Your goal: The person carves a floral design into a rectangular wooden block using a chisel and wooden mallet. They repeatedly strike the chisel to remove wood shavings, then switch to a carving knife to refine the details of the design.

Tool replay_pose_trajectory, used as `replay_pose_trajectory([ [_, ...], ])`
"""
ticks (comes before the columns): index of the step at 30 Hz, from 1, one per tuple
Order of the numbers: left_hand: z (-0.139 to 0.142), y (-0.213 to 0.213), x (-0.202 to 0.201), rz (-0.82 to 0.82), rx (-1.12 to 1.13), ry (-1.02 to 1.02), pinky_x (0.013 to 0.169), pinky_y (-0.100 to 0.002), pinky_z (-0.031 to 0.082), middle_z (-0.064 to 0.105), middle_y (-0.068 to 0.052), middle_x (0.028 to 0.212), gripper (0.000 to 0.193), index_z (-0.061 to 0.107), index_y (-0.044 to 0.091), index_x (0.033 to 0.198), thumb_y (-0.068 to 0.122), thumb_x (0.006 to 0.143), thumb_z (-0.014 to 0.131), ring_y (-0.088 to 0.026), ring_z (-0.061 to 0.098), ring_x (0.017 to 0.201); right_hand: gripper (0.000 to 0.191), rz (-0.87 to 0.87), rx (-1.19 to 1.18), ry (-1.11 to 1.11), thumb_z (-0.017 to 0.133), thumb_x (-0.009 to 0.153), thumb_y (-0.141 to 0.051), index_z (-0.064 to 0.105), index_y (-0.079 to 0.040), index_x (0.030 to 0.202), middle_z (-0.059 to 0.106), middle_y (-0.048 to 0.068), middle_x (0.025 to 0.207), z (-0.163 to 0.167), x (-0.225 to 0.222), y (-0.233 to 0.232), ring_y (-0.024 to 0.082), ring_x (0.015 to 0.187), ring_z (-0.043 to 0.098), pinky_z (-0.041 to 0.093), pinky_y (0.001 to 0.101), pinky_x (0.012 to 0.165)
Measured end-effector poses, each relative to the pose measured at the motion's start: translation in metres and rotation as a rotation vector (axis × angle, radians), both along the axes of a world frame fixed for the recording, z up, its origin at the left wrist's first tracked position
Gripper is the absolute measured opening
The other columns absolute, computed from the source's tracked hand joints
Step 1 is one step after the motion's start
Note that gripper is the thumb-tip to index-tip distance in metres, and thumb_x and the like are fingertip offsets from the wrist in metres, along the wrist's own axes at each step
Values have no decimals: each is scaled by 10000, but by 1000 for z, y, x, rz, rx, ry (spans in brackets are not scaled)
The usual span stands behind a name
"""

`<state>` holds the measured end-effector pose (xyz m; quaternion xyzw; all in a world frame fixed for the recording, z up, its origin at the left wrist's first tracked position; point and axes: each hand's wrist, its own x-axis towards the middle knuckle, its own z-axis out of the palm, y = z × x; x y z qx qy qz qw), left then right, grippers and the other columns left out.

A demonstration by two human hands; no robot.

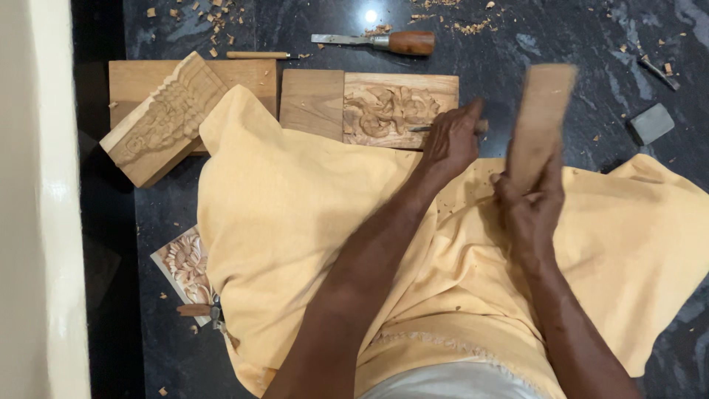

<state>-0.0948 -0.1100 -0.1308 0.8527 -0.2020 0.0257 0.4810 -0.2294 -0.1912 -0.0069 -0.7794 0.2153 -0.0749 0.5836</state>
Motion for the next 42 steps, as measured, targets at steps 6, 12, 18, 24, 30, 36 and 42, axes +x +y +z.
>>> replay_pose_trajectory([
  [6,-5,1,1,9,-15,-49,819,-476,577,729,-238,1016,468,584,-55,1203,-143,743,570,-399,725,930,883,104,-36,-56,678,891,77,268,-55,1662,546,118,1537,-8,0,-4,197,1303,600,529,291,1006],
  [12,1,4,-1,12,62,-41,850,-507,531,717,-247,1040,496,578,-74,1222,-110,728,597,-402,700,962,892,156,-90,-36,695,867,59,273,-54,1645,561,148,1492,-19,1,-11,201,1242,597,525,291,975],
  [18,22,11,-8,36,134,-78,919,-473,482,713,-200,1062,483,557,-65,1320,-64,837,580,-346,668,986,835,118,-199,32,661,905,33,294,-74,1647,632,140,1393,-24,-1,-15,197,1116,648,547,294,894],
  [24,40,-1,-21,-58,134,-330,817,-435,451,643,-173,972,426,542,-89,1323,61,930,611,-292,589,857,817,27,-37,-133,671,909,87,357,-57,1650,643,111,1351,-18,2,-25,168,1105,648,565,278,861],
  [30,26,-6,-13,-77,160,-112,814,-424,531,681,-150,939,532,536,-74,1363,-83,834,587,-278,658,877,834,-94,228,-75,651,907,103,363,-91,1666,609,116,1131,-5,4,-24,174,801,554,451,295,622],
  [36,16,-1,-4,-13,52,-47,800,-422,567,718,-168,958,475,549,-64,1342,-61,871,607,-307,714,900,834,15,17,-105,680,893,100,359,-46,1648,639,82,1329,-2,5,-19,137,1077,646,561,258,845],
  [42,17,-5,-1,8,35,-31,855,-430,566,736,-162,990,521,532,-58,1375,-72,860,606,-298,725,928,854,14,-30,-130,691,895,106,349,-49,1662,610,108,1407,-11,3,-26,166,1164,637,574,278,891],
])
